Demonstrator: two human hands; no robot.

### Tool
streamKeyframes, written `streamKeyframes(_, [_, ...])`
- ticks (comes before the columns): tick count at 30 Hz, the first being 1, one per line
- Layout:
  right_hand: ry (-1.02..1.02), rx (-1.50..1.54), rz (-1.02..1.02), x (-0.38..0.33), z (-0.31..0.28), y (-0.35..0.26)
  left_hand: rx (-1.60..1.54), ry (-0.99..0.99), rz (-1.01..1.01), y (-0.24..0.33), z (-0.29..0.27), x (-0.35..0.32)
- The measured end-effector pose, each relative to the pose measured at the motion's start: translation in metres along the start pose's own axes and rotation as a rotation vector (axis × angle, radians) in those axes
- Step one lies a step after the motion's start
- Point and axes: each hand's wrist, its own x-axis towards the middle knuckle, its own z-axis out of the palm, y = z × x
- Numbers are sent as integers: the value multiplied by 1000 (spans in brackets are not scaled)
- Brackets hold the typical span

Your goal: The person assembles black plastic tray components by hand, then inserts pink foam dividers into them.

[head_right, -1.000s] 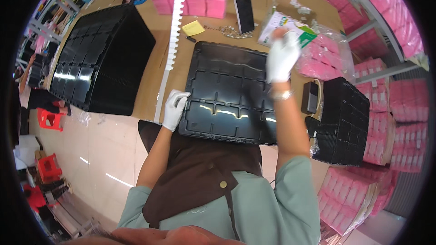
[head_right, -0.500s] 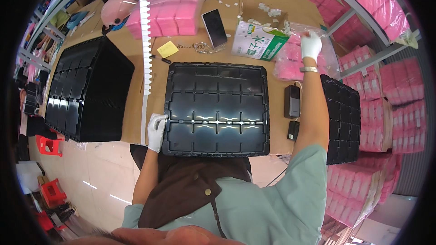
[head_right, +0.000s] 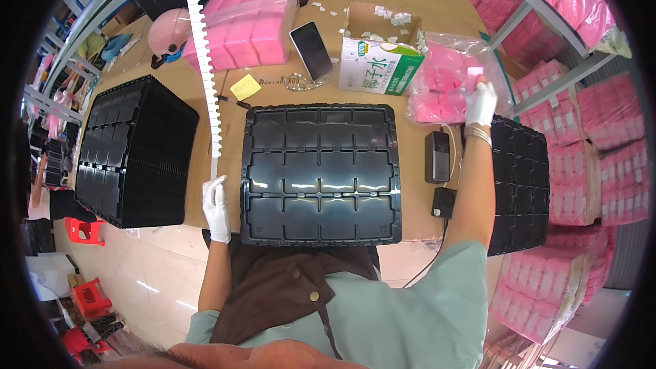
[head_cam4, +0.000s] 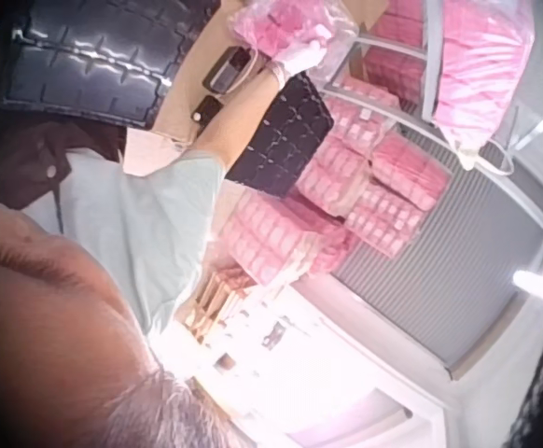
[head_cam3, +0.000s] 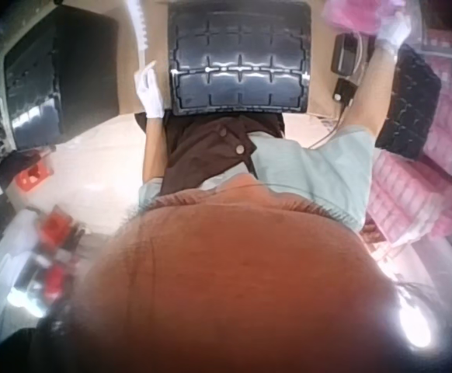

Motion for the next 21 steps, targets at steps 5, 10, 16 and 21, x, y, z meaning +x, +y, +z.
streamKeyframes(5, [-420, -391, -70, -156, 107, -99, -544, -753, -204, 80, 43, -5])
streamKeyframes(10, [-957, -358, 167, -265, 150, -42, -1683, -919, -1002, 121, 102, 23])
streamKeyframes(16, [-594, -556, -397, -291, 127, -29, -1177, -757, -974, 64, 83, 25])
streamKeyframes(21, [-381, -781, -225, -214, 76, 22, -1129, -708, -1154, 47, 70, 30])
